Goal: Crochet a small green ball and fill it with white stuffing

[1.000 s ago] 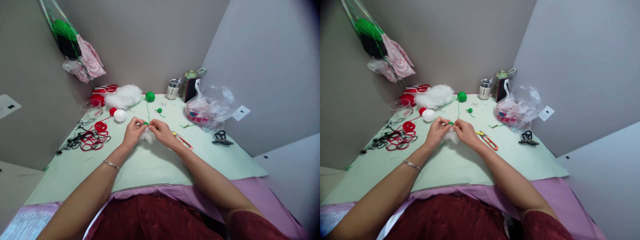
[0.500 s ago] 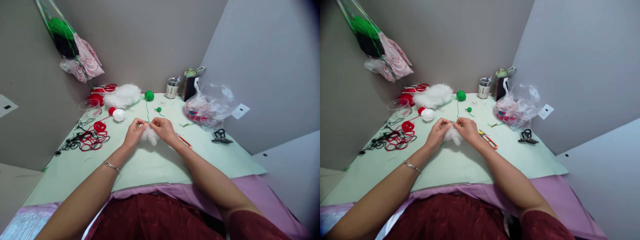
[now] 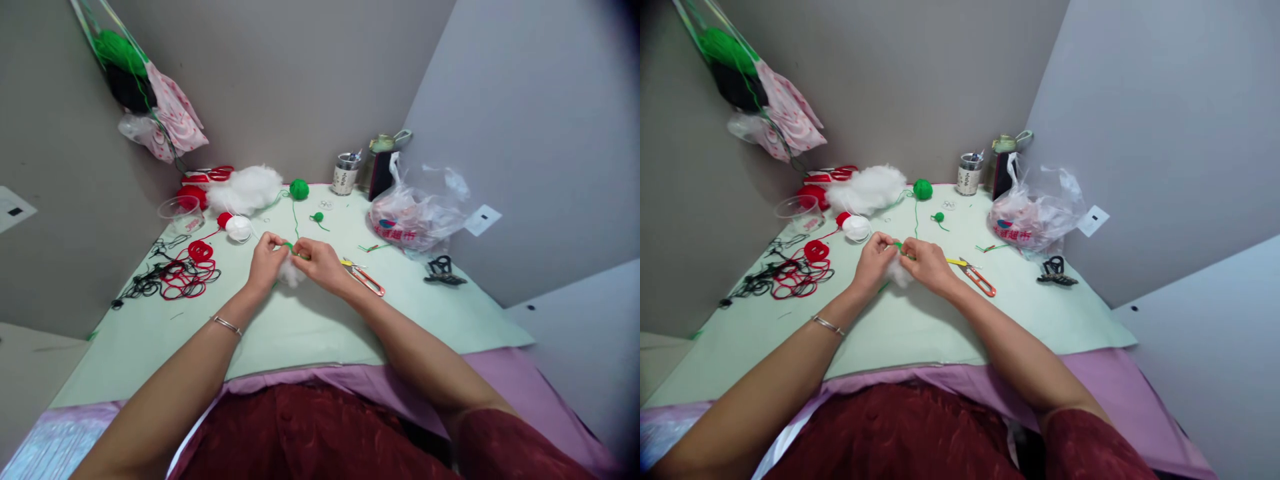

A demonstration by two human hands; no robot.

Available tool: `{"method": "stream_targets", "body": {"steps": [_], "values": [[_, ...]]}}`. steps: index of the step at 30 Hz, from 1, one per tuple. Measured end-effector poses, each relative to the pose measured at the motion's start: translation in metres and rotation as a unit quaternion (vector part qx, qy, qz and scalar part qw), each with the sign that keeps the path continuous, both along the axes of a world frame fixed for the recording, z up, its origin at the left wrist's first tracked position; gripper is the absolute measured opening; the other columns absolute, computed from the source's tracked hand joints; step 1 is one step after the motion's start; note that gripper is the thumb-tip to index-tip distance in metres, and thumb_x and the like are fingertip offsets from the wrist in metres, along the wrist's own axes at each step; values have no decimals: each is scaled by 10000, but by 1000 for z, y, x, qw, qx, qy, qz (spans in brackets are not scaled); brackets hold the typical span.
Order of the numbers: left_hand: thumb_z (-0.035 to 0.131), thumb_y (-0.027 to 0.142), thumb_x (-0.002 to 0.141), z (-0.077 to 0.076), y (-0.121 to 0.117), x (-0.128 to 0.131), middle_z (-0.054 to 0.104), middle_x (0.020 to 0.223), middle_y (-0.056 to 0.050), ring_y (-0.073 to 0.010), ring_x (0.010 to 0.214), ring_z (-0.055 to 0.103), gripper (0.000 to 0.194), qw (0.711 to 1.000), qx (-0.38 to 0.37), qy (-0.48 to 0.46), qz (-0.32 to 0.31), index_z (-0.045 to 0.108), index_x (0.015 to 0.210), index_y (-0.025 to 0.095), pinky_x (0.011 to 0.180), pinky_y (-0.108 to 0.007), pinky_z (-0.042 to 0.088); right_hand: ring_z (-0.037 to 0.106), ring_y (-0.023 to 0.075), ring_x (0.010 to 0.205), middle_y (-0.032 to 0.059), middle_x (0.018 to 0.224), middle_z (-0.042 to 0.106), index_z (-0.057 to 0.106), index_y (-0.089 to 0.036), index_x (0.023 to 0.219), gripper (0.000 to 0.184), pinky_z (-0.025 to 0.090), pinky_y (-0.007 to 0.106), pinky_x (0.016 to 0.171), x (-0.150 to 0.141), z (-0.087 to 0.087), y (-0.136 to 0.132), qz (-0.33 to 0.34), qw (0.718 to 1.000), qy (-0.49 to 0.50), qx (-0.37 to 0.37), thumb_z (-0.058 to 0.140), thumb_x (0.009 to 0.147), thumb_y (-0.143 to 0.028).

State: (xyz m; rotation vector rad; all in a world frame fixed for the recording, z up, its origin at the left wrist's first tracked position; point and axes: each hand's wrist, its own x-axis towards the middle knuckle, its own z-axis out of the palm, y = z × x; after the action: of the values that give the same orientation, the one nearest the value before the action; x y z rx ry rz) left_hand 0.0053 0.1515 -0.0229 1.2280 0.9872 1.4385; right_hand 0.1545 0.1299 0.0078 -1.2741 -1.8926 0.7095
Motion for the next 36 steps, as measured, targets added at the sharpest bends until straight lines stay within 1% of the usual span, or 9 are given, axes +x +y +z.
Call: {"method": "stream_targets", "body": {"steps": [5, 9, 14, 19, 24, 27, 30, 33, 36], "values": [[718, 330, 759, 6, -6, -1, 541, 731, 35, -126, 627, 494, 213, 999, -23, -10, -36, 544, 802, 214, 570, -249, 391, 399, 137, 594, -61, 572, 459, 558, -225, 713, 165, 275, 271, 606, 4, -1, 6, -57, 998, 13, -7, 614, 828, -329], [800, 406, 720, 7, -6, -2, 550, 744, 38, -116, 589, 491, 322, 998, -26, -6, -64, 569, 836, 213, 555, -252, 401, 408, 141, 579, -49, 564, 478, 555, -224, 690, 201, 285, 272, 583, 9, -5, 12, -65, 997, 29, -15, 580, 852, -340], [791, 341, 685, 2, -2, -1, 590, 802, 26, -122, 613, 528, 326, 999, -11, 0, -53, 518, 820, 225, 567, -250, 421, 442, 145, 604, -42, 607, 529, 576, -221, 759, 159, 311, 269, 604, 8, -3, 9, -22, 999, 35, -16, 530, 887, -303], [717, 179, 660, 0, 0, 0, 590, 879, 14, -151, 829, 579, 252, 1000, 25, 2, 12, 499, 780, 224, 763, -266, 483, 414, 138, 592, -57, 595, 509, 526, -227, 742, 152, 300, 277, 620, -7, 1, -8, 14, 999, 39, -10, 546, 884, -277], [691, 257, 735, 0, -2, 0, 613, 850, 7, -134, 662, 547, 214, 1000, -3, -11, -6, 607, 929, 217, 609, -261, 451, 424, 143, 608, -55, 593, 487, 585, -225, 751, 159, 317, 285, 640, 0, 2, -2, 0, 998, 67, 3, 597, 883, -314], [691, 310, 766, 1, -3, 0, 621, 833, 7, -124, 596, 531, 211, 999, -18, -19, -21, 626, 944, 219, 561, -259, 439, 518, 177, 783, 12, 764, 609, 604, -218, 702, 219, 370, 297, 714, 10, 6, 7, -13, 995, 94, 20, 692, 830, -372], [713, 334, 776, 2, -4, -1, 641, 876, 9, -118, 585, 538, 228, 999, -20, -23, -31, 625, 963, 237, 544, -253, 441, 592, 212, 973, 77, 997, 688, 576, -213, 686, 325, 445, 313, 783, 14, 13, 9, 23, 991, 133, 18, 673, 840, -482], [757, 339, 767, 2, -6, 0, 667, 940, -2, -113, 600, 545, 237, 999, -23, -17, -34, 650, 953, 237, 524, -240, 421, 627, 174, 804, 73, 993, 707, 507, -224, 737, 348, 478, 304, 679, 13, 18, 6, 73, 979, 189, -30, 572, 881, -533], [748, 331, 772, 3, -6, 0, 667, 929, -3, -104, 567, 519, 214, 999, -32, -18, -26, 661, 942, 235, 494, -237, 394, 532, 114, 615, 45, 1030, 695, 502, -236, 878, 253, 427, 281, 578, 11, 16, 6, 49, 979, 195, -43, 586, 855, -474]]}}
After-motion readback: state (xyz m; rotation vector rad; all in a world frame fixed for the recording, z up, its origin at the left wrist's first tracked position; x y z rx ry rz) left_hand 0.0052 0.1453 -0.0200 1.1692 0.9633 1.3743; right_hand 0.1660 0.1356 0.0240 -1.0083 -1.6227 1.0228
